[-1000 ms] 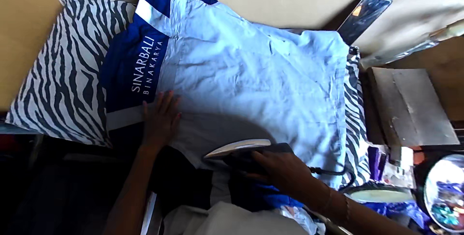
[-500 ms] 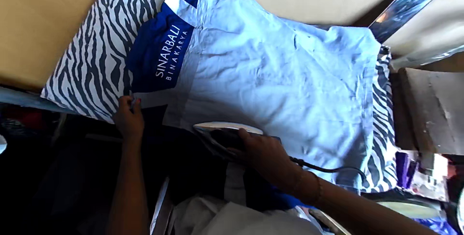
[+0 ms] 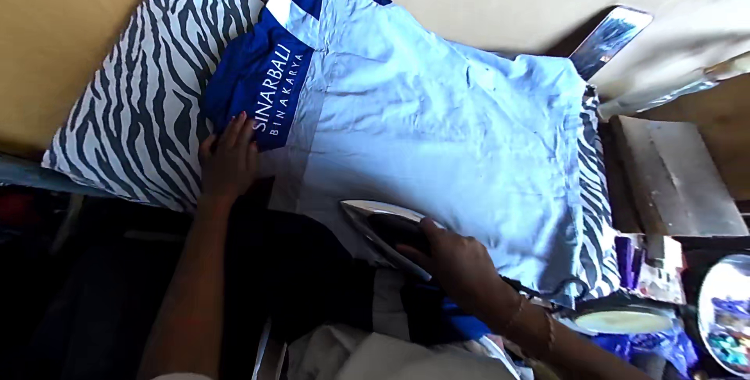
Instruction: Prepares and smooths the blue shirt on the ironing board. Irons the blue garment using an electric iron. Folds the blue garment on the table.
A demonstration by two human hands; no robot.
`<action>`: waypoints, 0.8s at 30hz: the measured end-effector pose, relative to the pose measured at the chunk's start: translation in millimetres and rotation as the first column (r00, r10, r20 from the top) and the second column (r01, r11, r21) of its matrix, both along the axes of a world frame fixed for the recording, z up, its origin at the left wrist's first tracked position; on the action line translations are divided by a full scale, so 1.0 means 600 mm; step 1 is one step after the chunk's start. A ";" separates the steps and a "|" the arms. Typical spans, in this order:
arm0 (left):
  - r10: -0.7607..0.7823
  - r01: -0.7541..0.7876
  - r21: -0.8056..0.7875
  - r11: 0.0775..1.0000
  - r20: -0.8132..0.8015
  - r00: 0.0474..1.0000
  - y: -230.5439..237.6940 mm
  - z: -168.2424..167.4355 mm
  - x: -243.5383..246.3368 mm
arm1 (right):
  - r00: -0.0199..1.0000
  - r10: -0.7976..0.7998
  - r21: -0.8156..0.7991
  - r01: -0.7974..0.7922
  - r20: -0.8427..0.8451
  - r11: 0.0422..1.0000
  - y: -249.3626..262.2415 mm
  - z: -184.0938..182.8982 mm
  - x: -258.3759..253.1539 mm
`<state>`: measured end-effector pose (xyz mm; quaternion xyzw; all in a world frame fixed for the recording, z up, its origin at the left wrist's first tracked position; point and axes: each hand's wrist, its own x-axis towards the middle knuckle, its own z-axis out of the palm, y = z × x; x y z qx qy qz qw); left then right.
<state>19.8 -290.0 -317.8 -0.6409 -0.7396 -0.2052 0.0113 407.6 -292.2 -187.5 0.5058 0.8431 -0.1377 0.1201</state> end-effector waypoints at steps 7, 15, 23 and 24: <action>0.022 -0.022 -0.034 0.999 0.002 1.000 0.046 0.007 -0.006 | 0.990 -0.107 -0.119 0.118 0.093 0.986 0.115 0.028 -0.172; -0.008 0.010 0.069 0.998 -0.035 0.999 0.113 0.054 0.028 | 0.978 -0.171 -0.084 0.181 0.116 0.980 0.179 0.038 -0.178; 0.182 -0.156 -0.227 0.961 0.099 0.978 0.196 0.086 -0.057 | 0.932 -0.360 0.052 0.362 -0.049 0.931 0.391 0.025 -0.082; 0.231 -0.200 -0.273 0.941 0.088 0.969 0.213 0.124 -0.060 | 0.946 -0.321 -0.004 0.321 -0.043 0.947 0.382 0.029 -0.080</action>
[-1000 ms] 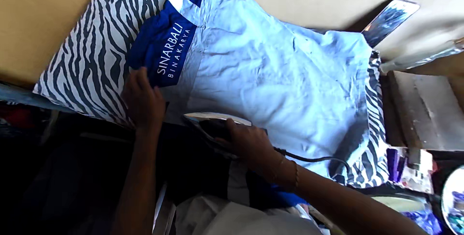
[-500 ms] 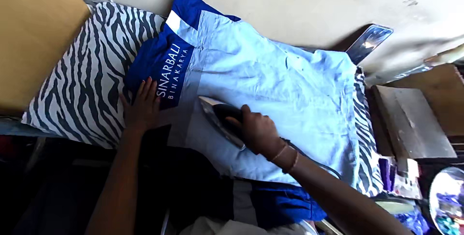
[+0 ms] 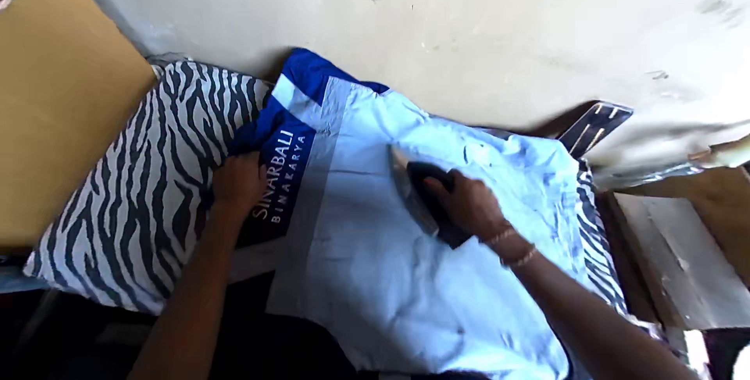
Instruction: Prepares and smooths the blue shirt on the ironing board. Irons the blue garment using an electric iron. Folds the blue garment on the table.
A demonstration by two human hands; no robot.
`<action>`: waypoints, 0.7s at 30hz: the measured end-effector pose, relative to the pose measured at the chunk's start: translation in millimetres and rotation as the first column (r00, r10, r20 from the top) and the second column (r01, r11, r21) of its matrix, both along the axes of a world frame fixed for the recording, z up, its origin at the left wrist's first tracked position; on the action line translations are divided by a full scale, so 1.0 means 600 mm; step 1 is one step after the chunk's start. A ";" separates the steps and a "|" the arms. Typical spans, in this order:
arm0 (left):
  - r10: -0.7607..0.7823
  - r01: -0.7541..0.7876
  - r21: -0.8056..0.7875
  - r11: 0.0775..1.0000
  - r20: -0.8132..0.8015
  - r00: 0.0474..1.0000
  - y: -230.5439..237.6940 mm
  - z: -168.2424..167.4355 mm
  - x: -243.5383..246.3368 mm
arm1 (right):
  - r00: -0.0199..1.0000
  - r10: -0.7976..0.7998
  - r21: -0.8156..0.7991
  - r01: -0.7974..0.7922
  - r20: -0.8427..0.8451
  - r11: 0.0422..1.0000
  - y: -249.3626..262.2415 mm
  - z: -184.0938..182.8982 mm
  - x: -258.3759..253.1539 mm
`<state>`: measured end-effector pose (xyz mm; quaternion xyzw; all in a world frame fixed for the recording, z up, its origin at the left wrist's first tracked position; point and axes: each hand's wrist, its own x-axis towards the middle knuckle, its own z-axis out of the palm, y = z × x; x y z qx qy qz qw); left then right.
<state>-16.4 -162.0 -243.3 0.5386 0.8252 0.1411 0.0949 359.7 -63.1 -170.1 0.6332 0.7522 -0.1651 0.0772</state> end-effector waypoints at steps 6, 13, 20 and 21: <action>0.076 -0.082 0.084 0.993 0.075 0.994 0.152 0.061 -0.038 | 0.991 0.101 0.008 -0.102 0.082 0.995 0.014 0.012 -0.035; -0.002 -0.052 0.095 0.994 0.490 0.871 0.260 0.032 -0.096 | 0.924 0.359 0.087 -0.371 0.134 0.924 0.066 -0.003 -0.053; -0.071 0.068 0.021 0.997 0.346 0.936 0.255 0.021 -0.118 | 0.802 0.591 0.231 -0.594 0.089 0.771 0.101 -0.023 -0.044; -0.103 0.118 -0.011 0.993 0.409 0.906 0.235 0.033 -0.133 | 0.774 0.629 0.254 -0.624 0.071 0.740 0.106 -0.025 -0.041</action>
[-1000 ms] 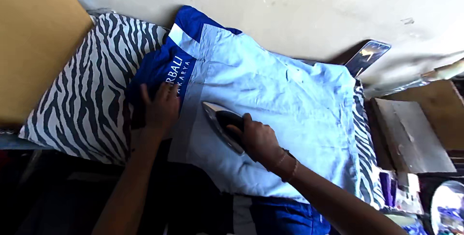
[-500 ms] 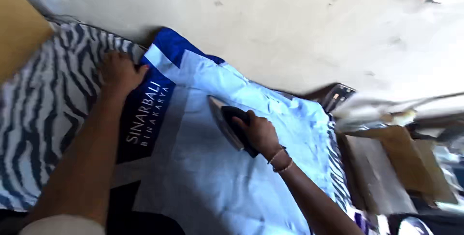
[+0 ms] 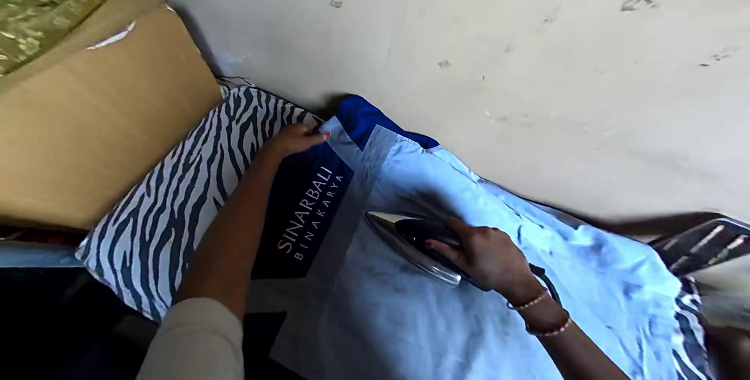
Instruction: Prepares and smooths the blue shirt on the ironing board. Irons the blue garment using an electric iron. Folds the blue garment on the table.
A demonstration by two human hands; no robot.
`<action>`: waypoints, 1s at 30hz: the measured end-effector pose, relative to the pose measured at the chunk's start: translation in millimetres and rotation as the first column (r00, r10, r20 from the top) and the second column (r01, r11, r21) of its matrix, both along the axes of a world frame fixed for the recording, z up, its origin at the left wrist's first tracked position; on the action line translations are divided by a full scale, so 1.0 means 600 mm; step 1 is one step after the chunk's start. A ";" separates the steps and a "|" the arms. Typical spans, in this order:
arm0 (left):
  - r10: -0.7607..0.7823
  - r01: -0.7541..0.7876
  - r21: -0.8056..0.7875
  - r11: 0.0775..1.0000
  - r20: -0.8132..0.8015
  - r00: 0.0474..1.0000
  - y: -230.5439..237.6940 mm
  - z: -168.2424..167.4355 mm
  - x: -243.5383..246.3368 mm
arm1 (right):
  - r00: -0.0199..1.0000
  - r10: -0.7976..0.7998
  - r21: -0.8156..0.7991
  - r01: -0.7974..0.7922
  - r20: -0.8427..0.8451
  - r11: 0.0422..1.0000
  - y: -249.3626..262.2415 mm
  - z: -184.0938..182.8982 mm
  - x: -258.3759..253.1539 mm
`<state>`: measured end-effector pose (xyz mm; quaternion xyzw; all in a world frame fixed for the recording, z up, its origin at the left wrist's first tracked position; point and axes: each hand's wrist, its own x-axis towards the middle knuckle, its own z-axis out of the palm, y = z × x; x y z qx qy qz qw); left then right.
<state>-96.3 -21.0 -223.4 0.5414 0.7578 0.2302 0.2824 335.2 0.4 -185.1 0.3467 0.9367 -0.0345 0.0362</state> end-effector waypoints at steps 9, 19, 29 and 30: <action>0.139 -0.144 0.013 0.989 -0.376 0.916 -0.081 0.011 0.023 | 0.959 -0.261 -0.247 0.280 0.109 0.928 -0.010 0.051 -0.056; 0.438 -0.423 -0.117 0.899 0.182 0.880 -0.264 -0.025 0.041 | 0.958 -0.271 -0.380 0.219 -0.088 0.898 -0.053 0.051 -0.449; 0.472 -0.466 -0.083 0.881 0.221 0.853 -0.286 -0.037 0.063 | 0.969 -0.247 -0.264 0.235 -0.013 0.935 -0.027 0.042 -0.453; 0.478 -0.470 -0.095 0.878 0.243 0.844 -0.290 -0.038 0.066 | 0.972 -0.229 -0.274 0.208 -0.048 0.939 -0.016 0.037 -0.452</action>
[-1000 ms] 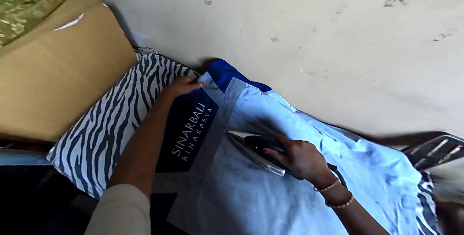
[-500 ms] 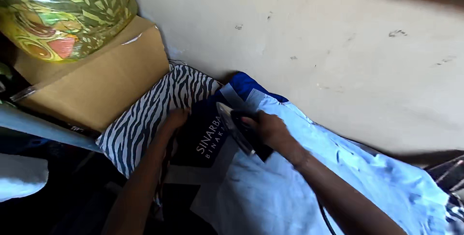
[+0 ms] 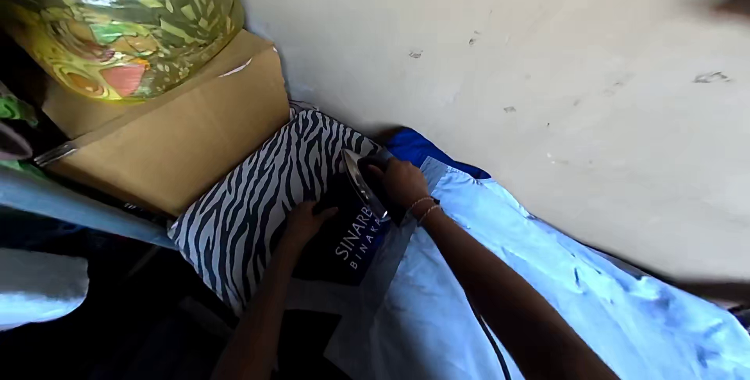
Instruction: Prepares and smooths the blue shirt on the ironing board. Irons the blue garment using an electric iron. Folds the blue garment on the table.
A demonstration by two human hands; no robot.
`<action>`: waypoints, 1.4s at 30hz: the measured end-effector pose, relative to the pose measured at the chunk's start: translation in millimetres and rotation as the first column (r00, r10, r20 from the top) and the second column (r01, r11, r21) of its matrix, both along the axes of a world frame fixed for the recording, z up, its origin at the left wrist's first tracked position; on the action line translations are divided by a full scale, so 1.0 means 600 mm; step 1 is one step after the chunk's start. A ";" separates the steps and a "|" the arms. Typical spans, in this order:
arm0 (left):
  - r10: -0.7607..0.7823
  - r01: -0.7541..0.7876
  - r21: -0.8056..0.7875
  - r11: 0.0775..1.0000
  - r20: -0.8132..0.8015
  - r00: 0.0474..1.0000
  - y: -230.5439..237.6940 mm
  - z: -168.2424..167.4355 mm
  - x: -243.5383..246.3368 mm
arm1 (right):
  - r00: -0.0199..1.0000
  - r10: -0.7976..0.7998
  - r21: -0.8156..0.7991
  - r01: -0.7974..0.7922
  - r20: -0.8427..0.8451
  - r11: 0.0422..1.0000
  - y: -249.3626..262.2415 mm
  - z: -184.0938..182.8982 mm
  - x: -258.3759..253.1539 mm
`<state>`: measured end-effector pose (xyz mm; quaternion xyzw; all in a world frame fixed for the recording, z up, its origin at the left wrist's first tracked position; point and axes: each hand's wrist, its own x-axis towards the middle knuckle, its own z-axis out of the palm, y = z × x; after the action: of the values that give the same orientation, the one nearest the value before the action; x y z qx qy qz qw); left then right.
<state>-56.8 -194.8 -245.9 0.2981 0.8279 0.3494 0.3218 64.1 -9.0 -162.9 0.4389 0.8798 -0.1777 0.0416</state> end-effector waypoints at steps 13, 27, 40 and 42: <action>0.277 -0.231 0.169 0.958 -0.352 0.894 -0.017 -0.047 0.053 | 0.985 0.093 -0.007 -0.093 0.148 0.996 -0.112 0.017 -0.001; 0.305 -0.318 -0.065 0.946 -0.156 0.939 -0.218 -0.023 0.160 | 0.938 0.329 -0.100 -0.319 0.113 0.943 -0.177 0.004 -0.009; 0.411 -0.378 0.166 0.911 -0.450 0.793 -0.205 -0.085 0.192 | 0.932 0.336 0.035 -0.343 0.134 0.939 -0.151 0.003 -0.052; 0.389 -0.374 0.123 0.919 -0.422 0.819 -0.206 -0.073 0.184 | 0.946 0.292 0.042 -0.300 0.138 0.953 -0.121 0.011 -0.079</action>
<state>53.9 -318.2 -289.8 0.2027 0.9154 0.3448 0.0457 16.8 -81.6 -156.6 0.3135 0.9362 -0.1131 0.1114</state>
